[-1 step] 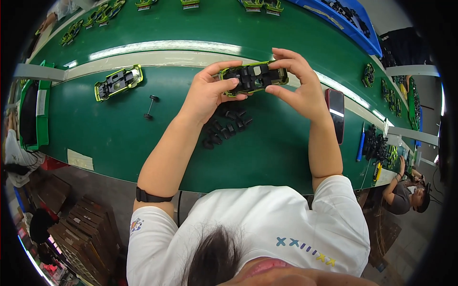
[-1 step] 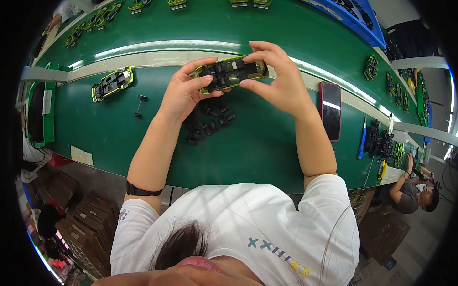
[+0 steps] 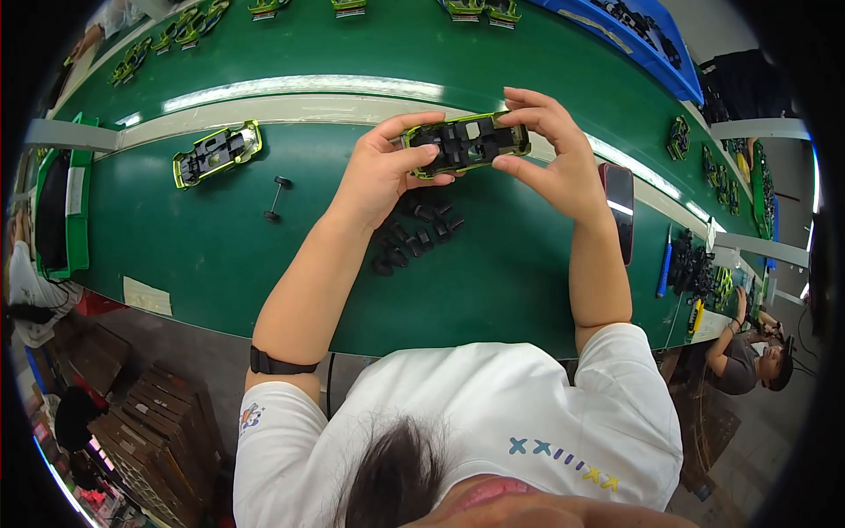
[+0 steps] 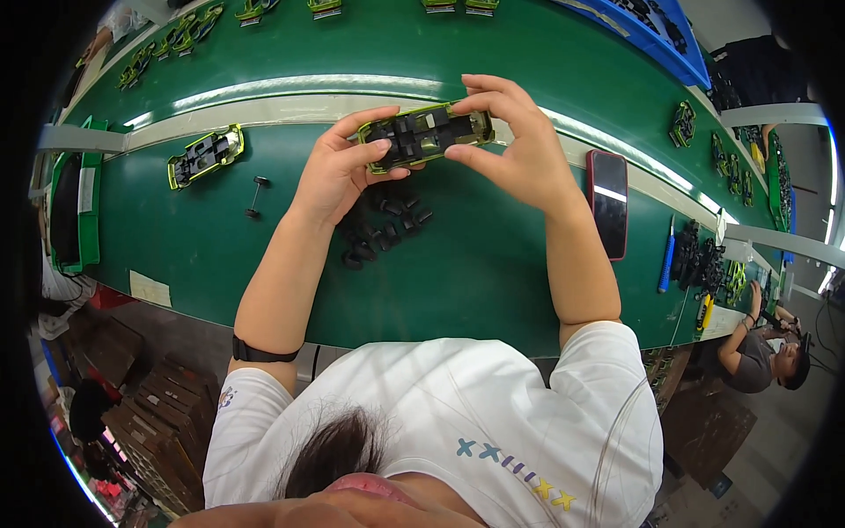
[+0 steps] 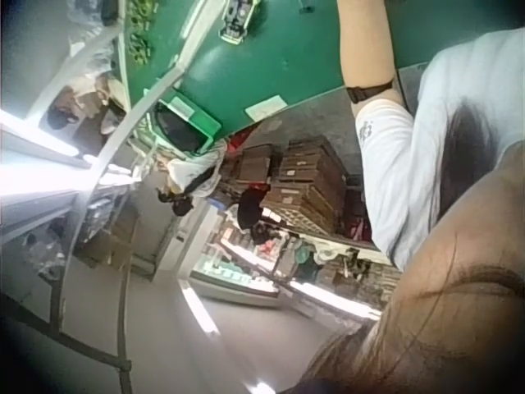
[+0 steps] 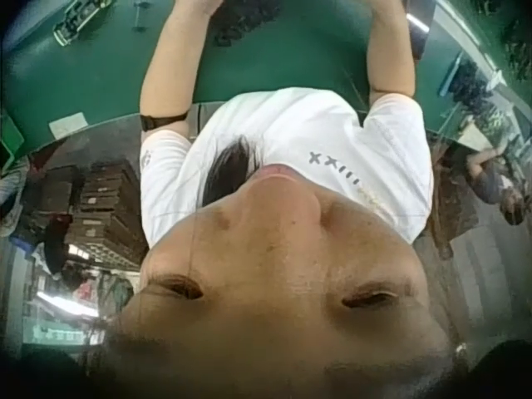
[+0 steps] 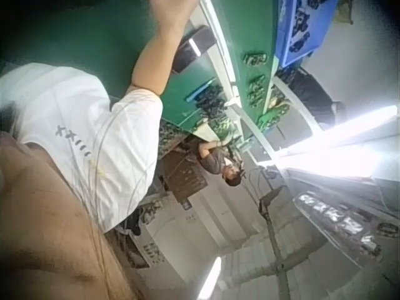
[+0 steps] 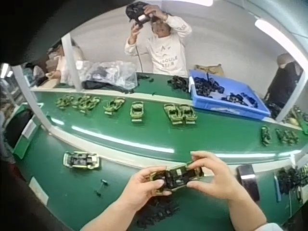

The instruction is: The person assembles toy cars by inserting interior pieces into the car bodies by hand and placing the assembled cars onto the conveyor belt.

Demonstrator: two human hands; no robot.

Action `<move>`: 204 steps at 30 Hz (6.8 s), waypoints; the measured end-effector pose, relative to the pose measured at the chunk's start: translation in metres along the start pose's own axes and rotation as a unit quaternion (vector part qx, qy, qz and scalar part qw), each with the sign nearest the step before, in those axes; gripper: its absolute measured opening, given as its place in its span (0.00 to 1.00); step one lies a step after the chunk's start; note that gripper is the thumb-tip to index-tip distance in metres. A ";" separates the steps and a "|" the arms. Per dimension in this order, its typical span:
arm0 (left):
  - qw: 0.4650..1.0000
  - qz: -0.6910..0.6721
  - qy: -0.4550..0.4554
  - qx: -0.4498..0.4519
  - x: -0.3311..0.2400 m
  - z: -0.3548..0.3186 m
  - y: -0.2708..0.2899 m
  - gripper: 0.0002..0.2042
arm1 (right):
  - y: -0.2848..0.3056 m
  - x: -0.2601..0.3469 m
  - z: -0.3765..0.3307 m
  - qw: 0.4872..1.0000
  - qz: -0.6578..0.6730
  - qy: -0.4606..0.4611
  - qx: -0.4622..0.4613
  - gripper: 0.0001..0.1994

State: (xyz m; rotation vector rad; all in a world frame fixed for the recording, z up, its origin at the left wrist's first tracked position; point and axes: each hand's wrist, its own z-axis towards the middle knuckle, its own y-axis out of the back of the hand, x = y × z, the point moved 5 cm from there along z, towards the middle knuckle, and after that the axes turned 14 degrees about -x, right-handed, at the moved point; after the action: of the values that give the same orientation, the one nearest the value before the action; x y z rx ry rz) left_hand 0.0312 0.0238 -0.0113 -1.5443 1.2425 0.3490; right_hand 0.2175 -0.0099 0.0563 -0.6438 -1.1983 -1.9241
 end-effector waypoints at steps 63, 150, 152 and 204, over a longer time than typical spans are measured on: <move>0.999 0.038 -0.001 -0.012 0.006 0.000 -0.002 0.18 | -0.023 -0.033 -0.012 0.939 0.100 -0.328 0.000 0.28; 0.966 -0.152 -0.174 -0.119 -0.037 0.022 0.046 0.21 | -0.069 0.017 -0.017 0.988 -0.068 0.016 0.134 0.13; 0.972 -0.115 -0.178 -0.099 -0.037 0.019 0.039 0.21 | -0.076 0.017 -0.016 0.988 -0.078 0.008 0.134 0.14; 0.995 0.075 -0.053 0.042 0.009 -0.005 -0.015 0.21 | -0.012 -0.008 -0.014 0.967 0.181 -0.168 -0.063 0.07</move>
State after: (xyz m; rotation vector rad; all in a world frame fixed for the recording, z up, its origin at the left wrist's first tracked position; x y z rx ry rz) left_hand 0.0455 0.0130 -0.0085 -1.3471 1.2780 0.4639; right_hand 0.2118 -0.0160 0.0379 -1.2078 -1.0709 -1.6283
